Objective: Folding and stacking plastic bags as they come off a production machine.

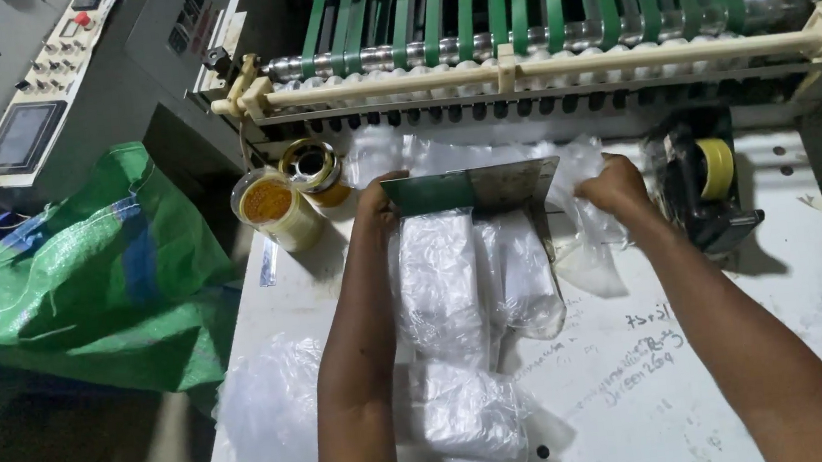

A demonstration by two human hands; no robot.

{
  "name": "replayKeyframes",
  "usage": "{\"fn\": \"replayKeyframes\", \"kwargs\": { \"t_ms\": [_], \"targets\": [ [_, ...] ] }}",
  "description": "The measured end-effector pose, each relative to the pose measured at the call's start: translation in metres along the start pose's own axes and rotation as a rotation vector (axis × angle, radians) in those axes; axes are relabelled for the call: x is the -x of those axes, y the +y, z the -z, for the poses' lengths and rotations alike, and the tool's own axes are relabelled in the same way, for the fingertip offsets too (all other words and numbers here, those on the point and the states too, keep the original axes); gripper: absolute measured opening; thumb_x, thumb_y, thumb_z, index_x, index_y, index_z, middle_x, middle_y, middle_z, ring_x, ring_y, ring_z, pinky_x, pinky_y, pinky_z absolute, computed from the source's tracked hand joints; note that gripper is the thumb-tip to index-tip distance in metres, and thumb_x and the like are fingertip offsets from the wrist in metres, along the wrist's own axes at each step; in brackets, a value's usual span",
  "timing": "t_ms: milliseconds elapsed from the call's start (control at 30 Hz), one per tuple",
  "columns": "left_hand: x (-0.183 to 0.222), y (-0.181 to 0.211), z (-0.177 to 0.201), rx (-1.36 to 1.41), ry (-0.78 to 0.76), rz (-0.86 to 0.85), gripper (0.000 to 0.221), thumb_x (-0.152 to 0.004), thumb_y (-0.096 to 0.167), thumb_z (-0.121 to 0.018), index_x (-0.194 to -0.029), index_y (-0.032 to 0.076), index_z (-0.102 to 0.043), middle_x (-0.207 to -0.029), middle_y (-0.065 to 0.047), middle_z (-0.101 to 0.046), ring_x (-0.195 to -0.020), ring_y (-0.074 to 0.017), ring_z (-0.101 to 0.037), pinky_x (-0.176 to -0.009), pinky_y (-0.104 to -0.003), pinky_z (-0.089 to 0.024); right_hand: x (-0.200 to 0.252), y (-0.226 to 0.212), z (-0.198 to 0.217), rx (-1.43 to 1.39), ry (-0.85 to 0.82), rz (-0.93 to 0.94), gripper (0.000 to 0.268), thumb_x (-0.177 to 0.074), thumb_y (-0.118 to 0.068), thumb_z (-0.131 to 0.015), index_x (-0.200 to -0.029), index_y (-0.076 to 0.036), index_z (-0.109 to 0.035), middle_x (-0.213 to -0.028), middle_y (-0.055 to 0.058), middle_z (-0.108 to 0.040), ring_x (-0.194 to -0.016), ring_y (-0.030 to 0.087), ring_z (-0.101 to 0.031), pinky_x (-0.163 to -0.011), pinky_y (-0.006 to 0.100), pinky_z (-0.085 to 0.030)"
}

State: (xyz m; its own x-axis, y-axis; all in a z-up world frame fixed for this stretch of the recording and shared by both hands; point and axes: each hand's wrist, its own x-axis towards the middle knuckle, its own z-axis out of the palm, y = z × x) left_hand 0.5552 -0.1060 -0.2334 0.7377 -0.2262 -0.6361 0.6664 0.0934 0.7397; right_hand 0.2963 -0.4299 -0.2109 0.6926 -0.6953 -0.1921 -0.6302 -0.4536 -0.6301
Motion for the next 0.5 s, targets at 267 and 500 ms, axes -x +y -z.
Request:
{"fn": "replayKeyframes", "kwargs": {
  "t_ms": [267,500],
  "targets": [
    [0.188,0.026,0.0,-0.164,0.556,-1.028,0.03,-0.07,0.014,-0.084,-0.084,-0.006,-0.066,-0.073,-0.017,-0.055,-0.076,-0.0218,-0.062,-0.068,-0.034,-0.048,0.133,0.051,0.059,0.174,0.296,0.858,0.03,-0.093,-0.014,-0.062,-0.12,-0.007,-0.071,-0.133,0.017,-0.067,-0.126,0.038,-0.062,-0.106,0.053,-0.048],
    [0.345,0.031,0.031,-0.472,0.623,-1.193,0.054,-0.079,0.028,-0.092,-0.09,-0.011,-0.057,-0.086,-0.026,-0.051,-0.093,-0.0207,-0.051,-0.089,-0.028,-0.034,0.22,0.092,0.09,0.584,-0.019,1.11,0.058,-0.084,0.005,-0.057,-0.138,-0.016,-0.061,-0.147,0.008,-0.06,-0.134,0.035,-0.058,-0.11,0.048,-0.051]
  ]
}}
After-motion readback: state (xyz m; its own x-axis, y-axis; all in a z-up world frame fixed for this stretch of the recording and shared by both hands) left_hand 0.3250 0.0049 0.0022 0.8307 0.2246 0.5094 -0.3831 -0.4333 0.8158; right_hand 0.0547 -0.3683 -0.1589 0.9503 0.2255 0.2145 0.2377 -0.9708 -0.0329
